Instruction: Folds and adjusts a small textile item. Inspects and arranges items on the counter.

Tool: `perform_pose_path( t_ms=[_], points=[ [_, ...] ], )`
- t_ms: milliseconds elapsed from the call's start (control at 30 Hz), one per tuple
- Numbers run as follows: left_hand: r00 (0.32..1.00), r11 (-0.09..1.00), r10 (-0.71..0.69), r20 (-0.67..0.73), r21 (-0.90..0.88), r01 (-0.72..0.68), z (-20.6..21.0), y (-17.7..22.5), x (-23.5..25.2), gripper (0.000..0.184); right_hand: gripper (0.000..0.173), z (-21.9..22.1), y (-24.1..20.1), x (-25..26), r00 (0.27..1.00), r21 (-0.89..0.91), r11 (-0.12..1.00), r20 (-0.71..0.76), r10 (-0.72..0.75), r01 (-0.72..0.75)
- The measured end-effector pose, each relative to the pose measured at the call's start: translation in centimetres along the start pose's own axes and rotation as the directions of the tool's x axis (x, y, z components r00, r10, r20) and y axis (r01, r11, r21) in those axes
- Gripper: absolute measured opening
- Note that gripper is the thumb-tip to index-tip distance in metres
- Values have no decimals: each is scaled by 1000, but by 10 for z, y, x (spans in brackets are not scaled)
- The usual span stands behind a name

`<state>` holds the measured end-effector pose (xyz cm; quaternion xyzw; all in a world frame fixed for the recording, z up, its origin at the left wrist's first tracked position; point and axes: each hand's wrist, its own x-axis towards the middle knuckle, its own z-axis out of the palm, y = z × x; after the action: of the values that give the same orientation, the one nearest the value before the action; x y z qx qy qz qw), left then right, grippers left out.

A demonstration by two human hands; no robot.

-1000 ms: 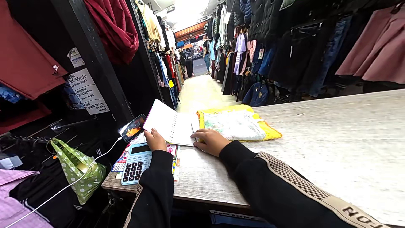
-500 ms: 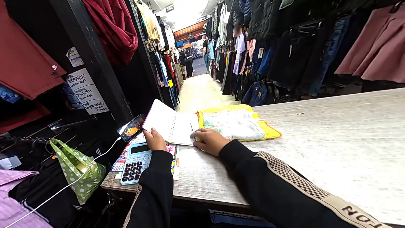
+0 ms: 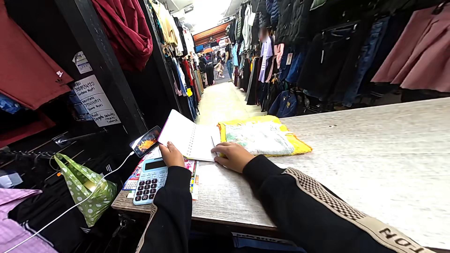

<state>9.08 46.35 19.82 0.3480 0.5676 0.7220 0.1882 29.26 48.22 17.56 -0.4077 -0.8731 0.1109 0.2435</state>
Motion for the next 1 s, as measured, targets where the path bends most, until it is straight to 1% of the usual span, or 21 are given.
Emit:
perform_pose_path(
  t_ms=[367,500,667,833,1000],
  points=[
    [1000,1000,-17,7,-3,17,0,0,0,46,30,1,1,0,1000,4,1000,-12,-1,1],
    [1000,1000,-16,15,-17,16,-1,2,-2,46,29,2,1,0,999,15,999,-39,-28,29],
    [1000,1000,-15,13,-14,15,-1,2,-1,46,30,1,-1,0,1000,11,1000,-21,-7,7],
    [1000,1000,-6,19,-28,7,0,0,0,47,29,3,1,0,999,4,1000,-47,-25,25],
    [1000,999,-6,13,-39,6,0,-1,1,46,30,2,1,0,1000,10,1000,-29,-9,9]
  ],
)
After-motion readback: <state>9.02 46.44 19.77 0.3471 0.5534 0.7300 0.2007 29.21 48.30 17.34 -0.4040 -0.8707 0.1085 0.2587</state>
